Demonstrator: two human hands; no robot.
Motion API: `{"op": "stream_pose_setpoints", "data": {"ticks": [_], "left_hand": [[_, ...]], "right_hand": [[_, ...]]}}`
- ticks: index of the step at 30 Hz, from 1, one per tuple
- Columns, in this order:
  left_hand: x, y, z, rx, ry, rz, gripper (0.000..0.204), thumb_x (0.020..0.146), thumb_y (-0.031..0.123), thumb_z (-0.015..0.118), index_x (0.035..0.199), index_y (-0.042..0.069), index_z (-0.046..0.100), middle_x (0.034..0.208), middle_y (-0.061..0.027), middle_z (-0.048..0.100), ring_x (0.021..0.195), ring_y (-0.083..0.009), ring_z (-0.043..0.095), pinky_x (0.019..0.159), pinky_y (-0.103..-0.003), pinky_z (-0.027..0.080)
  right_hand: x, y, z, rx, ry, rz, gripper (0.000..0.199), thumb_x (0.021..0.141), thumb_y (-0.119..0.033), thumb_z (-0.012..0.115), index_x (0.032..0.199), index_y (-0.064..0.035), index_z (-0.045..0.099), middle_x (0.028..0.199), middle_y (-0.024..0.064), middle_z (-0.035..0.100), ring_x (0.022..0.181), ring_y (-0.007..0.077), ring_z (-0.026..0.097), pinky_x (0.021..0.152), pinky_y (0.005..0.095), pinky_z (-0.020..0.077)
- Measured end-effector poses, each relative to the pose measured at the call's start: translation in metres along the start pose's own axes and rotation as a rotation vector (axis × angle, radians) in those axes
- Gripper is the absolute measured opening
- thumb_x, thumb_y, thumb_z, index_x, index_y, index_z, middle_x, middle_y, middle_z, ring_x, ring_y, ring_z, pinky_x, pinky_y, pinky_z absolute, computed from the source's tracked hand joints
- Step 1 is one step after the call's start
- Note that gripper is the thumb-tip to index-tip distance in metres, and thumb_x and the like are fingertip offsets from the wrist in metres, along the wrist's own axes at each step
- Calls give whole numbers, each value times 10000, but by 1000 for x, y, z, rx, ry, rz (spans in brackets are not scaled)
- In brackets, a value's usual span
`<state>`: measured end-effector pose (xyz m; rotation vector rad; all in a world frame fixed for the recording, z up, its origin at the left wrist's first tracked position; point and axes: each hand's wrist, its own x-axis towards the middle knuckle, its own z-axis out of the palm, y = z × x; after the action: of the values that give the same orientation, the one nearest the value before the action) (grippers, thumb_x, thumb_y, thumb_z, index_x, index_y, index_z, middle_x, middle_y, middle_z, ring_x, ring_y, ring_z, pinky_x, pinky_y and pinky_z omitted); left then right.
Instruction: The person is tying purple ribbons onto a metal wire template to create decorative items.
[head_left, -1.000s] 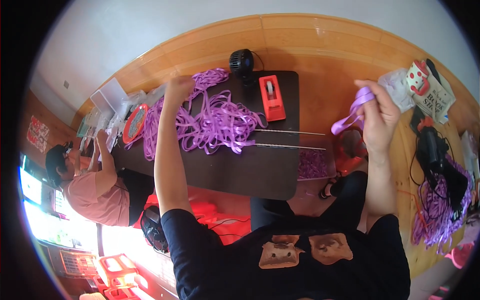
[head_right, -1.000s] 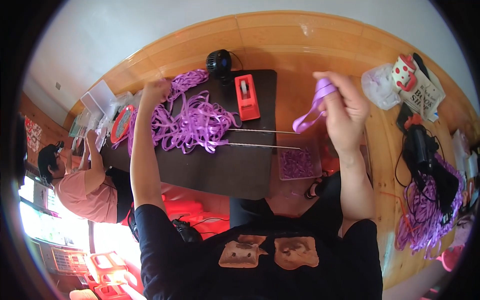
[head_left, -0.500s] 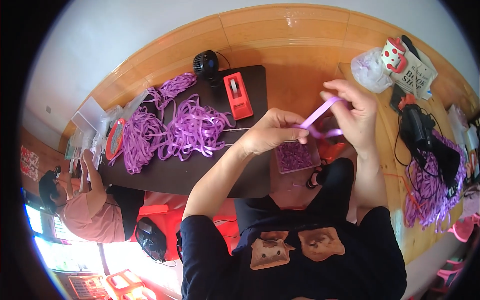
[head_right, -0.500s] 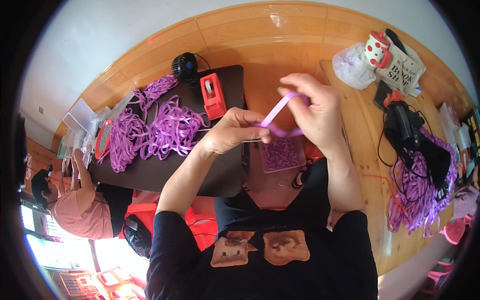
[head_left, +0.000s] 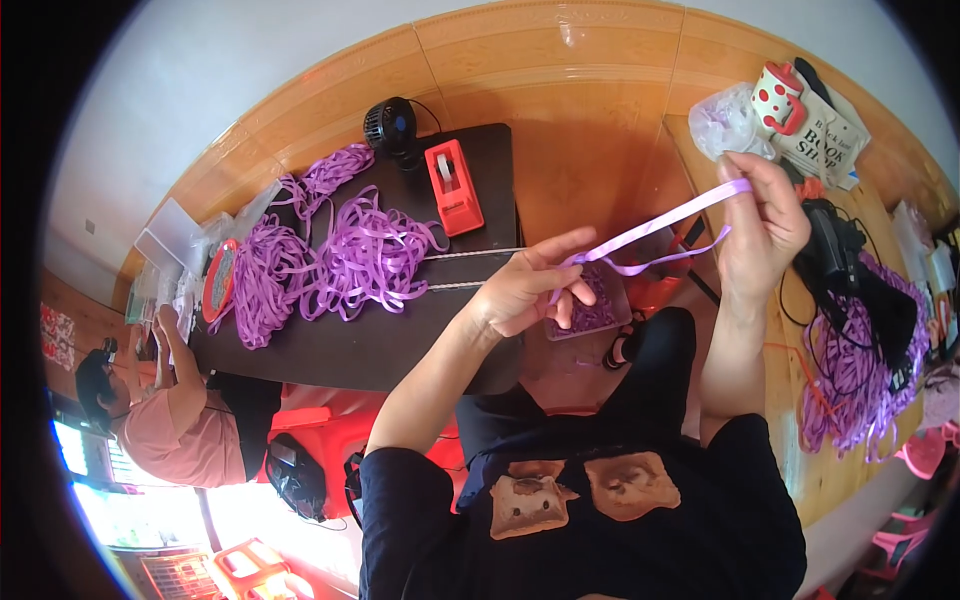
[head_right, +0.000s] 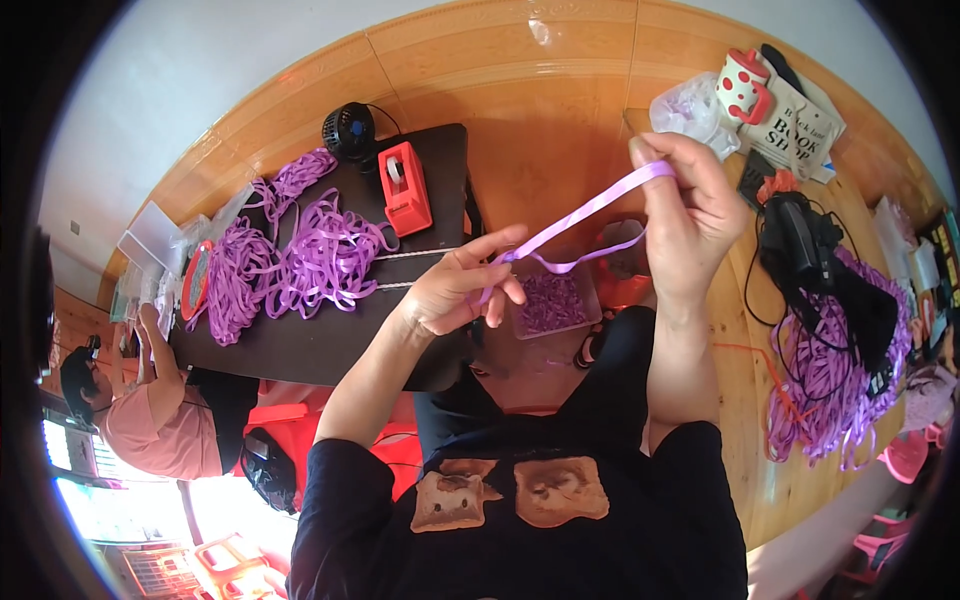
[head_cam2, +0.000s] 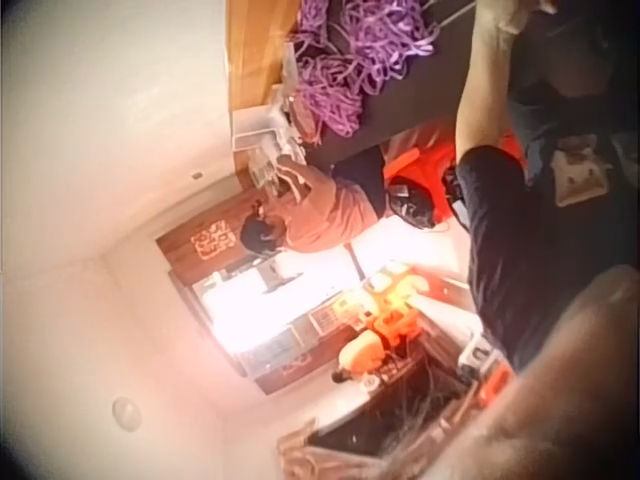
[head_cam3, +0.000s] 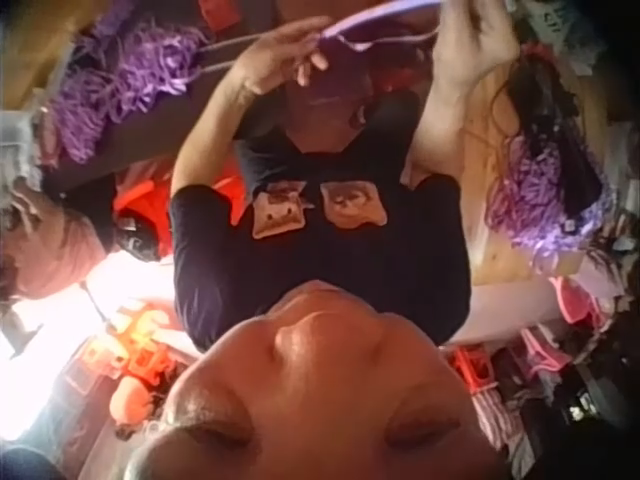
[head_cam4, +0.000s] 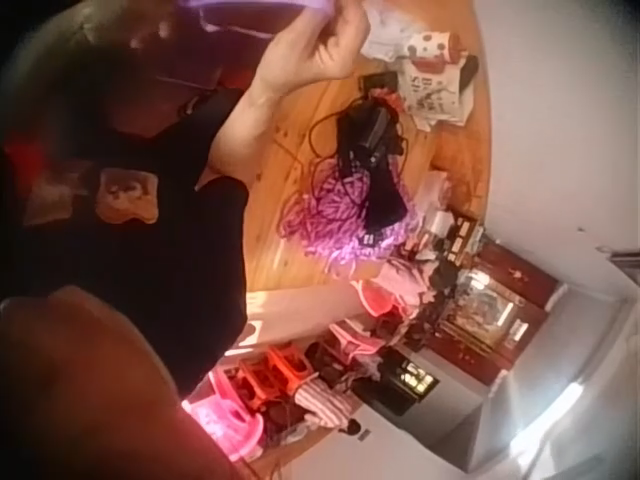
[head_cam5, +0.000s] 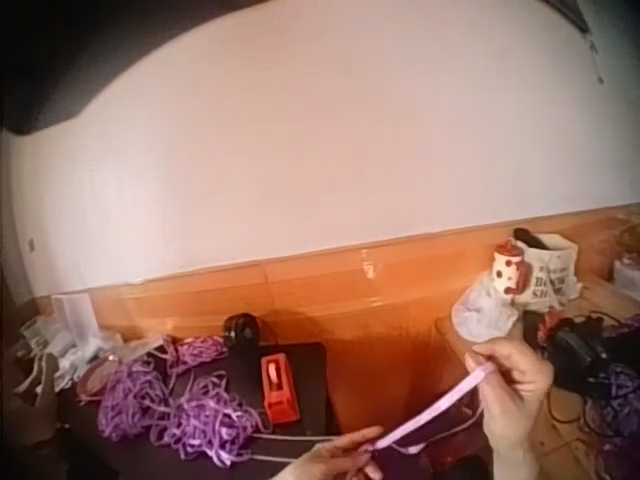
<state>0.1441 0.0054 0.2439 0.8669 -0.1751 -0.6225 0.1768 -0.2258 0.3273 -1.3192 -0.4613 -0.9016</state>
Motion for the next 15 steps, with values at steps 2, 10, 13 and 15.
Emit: {"op": "stream_pose_setpoints", "data": {"ticks": [2, 10, 13, 15], "left_hand": [[-3, -3, -8, 15, 26, -55, 300, 932, 104, 551, 1215, 5, 567, 852, -143, 677, 585, -201, 651, 553, -279, 543], [4, -22, 34, 450, -17, 302, 427, 905, 9, 514, 1330, 23, 472, 1142, -67, 600, 981, -133, 591, 859, -267, 471], [7, -35, 59, 205, -138, 181, 420, 926, 13, 497, 1344, 31, 465, 1174, -48, 618, 910, -52, 577, 772, -205, 460], [9, -51, 48, 278, -132, 135, 361, 927, 31, 516, 1288, 25, 527, 1100, -38, 649, 880, -46, 582, 745, -187, 450]], "right_hand": [[4, -2, -9, 54, 9, 20, 107, 844, 52, 637, 947, 30, 659, 767, -5, 628, 666, 18, 531, 595, 154, 400], [-11, -24, 16, -135, -289, 2, 114, 791, 70, 681, 896, 45, 643, 776, 43, 649, 698, 58, 594, 610, 187, 453], [-13, -19, 21, -172, -326, -6, 104, 791, 70, 677, 881, 56, 628, 769, 53, 644, 695, 60, 593, 587, 194, 451], [-11, -9, 19, -206, -279, 19, 101, 793, 66, 678, 881, 53, 630, 760, 40, 643, 695, 52, 586, 588, 190, 447]]}}
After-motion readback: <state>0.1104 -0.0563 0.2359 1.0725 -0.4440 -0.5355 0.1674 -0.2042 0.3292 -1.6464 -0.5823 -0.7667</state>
